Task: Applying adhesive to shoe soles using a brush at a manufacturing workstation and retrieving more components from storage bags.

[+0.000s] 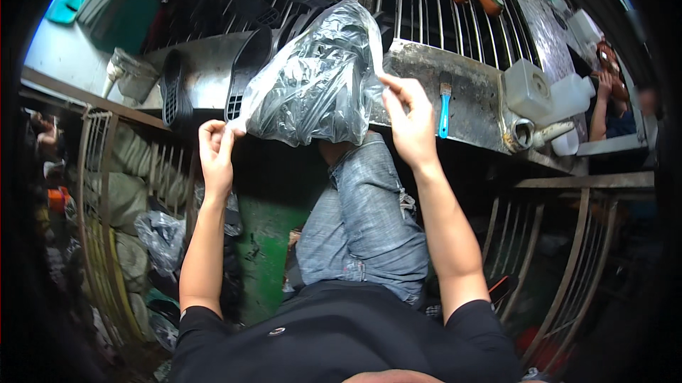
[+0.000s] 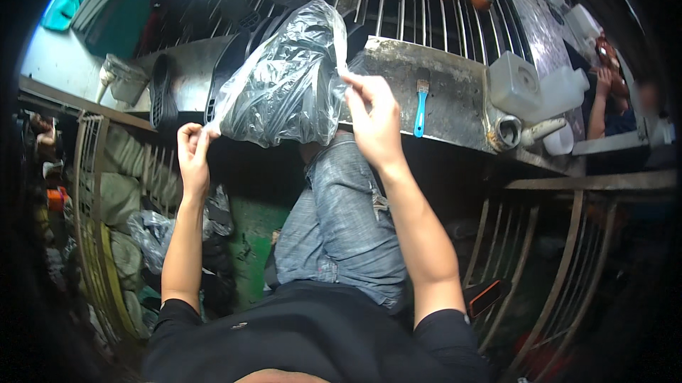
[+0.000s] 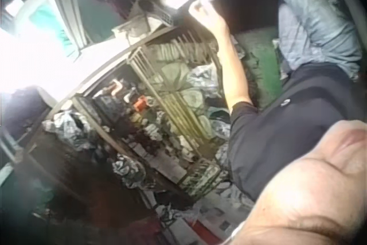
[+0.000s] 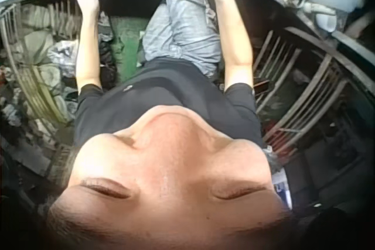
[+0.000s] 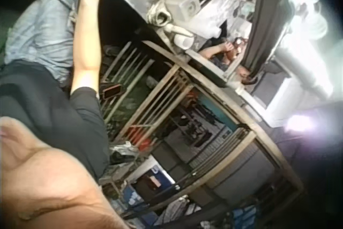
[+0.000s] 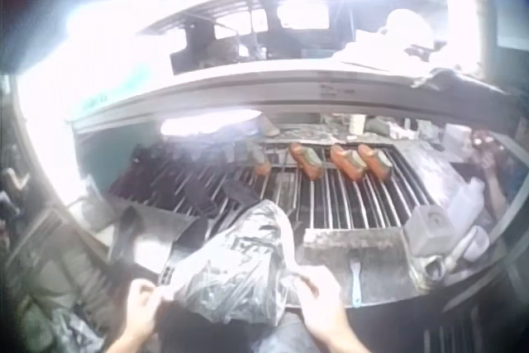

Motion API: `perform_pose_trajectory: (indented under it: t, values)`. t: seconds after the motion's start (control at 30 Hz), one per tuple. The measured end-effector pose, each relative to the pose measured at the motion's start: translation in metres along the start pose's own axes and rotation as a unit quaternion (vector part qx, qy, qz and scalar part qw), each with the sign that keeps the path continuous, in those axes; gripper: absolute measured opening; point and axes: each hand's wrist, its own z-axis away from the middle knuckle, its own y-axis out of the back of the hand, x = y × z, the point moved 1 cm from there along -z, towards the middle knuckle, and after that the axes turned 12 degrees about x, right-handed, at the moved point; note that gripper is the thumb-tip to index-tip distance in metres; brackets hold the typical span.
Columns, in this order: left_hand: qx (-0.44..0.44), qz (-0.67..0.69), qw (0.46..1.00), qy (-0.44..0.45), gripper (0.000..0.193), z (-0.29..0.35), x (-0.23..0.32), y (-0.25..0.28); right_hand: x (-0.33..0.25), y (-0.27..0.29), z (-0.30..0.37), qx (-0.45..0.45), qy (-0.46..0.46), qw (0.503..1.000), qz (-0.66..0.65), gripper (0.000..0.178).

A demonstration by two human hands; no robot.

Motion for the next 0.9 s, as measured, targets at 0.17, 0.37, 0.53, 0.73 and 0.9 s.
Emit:
perform_pose_trajectory:
  t: [0.17, 0.37, 0.53, 0.73, 0.9]
  values:
    - [-0.019, -0.248, 0.949, -0.192, 0.036, 0.038, 0.033, -0.018, 0.021, -0.011, -0.016, 0.032, -0.031, 0.999, -0.027, 0.037]
    - [-0.11, -0.301, 0.881, -0.348, 0.064, 0.001, 0.086, -0.09, 0.009, -0.065, -0.101, 0.042, 0.067, 0.972, 0.219, 0.077]
    - [-0.177, -0.391, 0.82, -0.378, 0.076, 0.012, 0.066, -0.139, -0.022, -0.091, -0.12, 0.0, 0.081, 0.991, 0.107, 0.033]
    - [-0.148, -0.322, 0.87, -0.344, 0.068, 0.015, 0.058, -0.117, -0.05, -0.088, -0.011, -0.125, 0.278, 0.952, 0.019, 0.023]
    - [-0.055, -0.264, 0.927, -0.26, 0.048, 0.075, 0.03, -0.066, -0.028, -0.025, 0.121, -0.141, 0.208, 0.961, 0.118, 0.027]
